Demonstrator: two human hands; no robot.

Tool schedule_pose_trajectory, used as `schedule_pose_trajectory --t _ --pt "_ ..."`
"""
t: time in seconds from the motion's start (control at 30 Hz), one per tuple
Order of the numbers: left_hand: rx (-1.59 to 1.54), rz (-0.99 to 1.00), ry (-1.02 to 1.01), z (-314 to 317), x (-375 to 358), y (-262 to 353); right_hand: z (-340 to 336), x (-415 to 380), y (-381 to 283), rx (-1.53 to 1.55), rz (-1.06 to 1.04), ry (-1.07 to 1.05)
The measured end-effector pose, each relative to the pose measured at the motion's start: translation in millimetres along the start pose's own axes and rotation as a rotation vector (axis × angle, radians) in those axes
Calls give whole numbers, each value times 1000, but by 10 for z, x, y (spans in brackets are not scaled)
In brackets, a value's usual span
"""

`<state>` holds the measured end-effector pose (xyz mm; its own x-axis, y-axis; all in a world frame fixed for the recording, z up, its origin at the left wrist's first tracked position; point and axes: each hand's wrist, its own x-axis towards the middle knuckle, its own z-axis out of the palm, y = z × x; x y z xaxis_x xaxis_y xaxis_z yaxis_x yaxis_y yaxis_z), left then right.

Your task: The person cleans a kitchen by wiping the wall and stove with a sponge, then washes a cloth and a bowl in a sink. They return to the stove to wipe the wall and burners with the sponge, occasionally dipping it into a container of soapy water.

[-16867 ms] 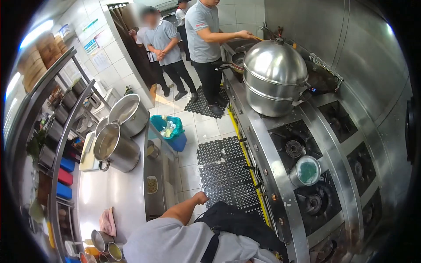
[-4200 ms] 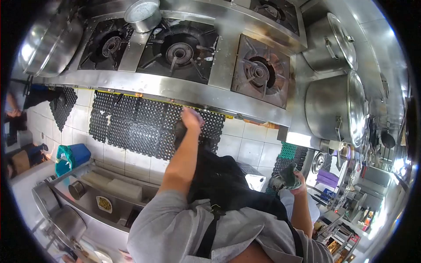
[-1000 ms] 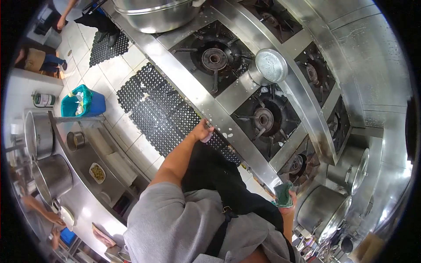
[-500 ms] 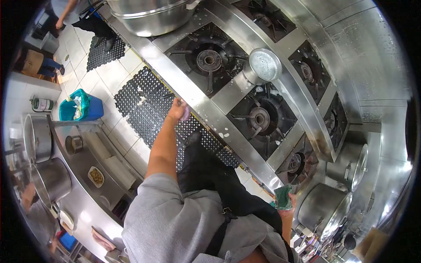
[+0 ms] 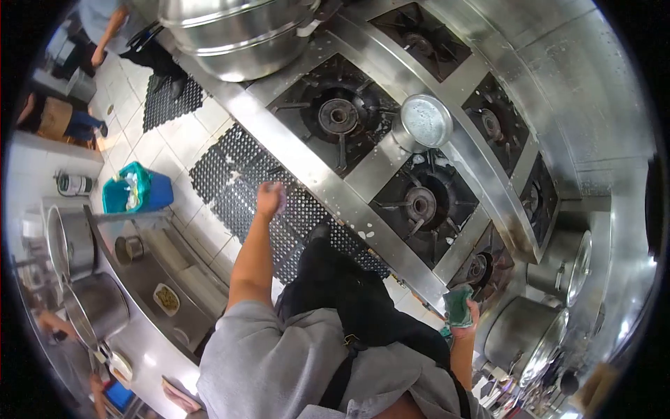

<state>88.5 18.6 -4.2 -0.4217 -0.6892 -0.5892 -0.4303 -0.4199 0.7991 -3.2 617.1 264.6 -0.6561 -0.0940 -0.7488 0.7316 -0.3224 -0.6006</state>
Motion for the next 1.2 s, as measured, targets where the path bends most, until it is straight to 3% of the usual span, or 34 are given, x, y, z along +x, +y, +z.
schedule_pose_trajectory --t 0.1,0.17,0.27,0.33,0.43,0.5,0.53,0.6,0.67,0.77,0.83,0.87,0.97,1.03,1.13,1.2 --pt "-94 100 191 -433 357 -209 11 16 -16 131 -26 7" --pt "47 253 345 -474 137 313 157 -46 -106 207 -118 -42" --pt "59 427 355 -415 14 962 410 -3 -342 322 -284 -123" --pt "375 737 449 -226 127 1209 475 118 -568 414 -366 -165" --pt "399 832 291 260 -58 1671 784 204 -1080 467 -477 -224" --pt "847 934 447 548 59 1671 916 305 -1491 345 -458 -385" --pt "828 955 442 672 54 1683 962 376 -1716 350 -484 -389" --pt "1005 769 555 899 -278 1834 1102 538 -2240 243 -460 -400" --pt "1018 811 609 946 -268 1785 1377 553 -2861 165 -461 -298" --pt "1029 803 616 951 -300 1831 1845 627 -3954 53 -549 -470" --pt "1028 801 641 1016 -295 1911 2233 832 -4805 -166 -731 -329" --pt "1017 759 627 1031 -282 1936 2415 990 -5430 -356 -833 -163" --pt "1072 711 622 1065 -292 2059 3644 586 -6454 -961 -1399 282" --pt "1122 699 622 1084 -245 2097 4410 441 -7139 -1037 -1691 491" --pt "1229 638 586 1150 -211 2204 5200 647 -8481 -1003 -2490 900" --pt "1251 627 597 1262 -250 2349 5597 1045 -8974 -1144 -2590 929"
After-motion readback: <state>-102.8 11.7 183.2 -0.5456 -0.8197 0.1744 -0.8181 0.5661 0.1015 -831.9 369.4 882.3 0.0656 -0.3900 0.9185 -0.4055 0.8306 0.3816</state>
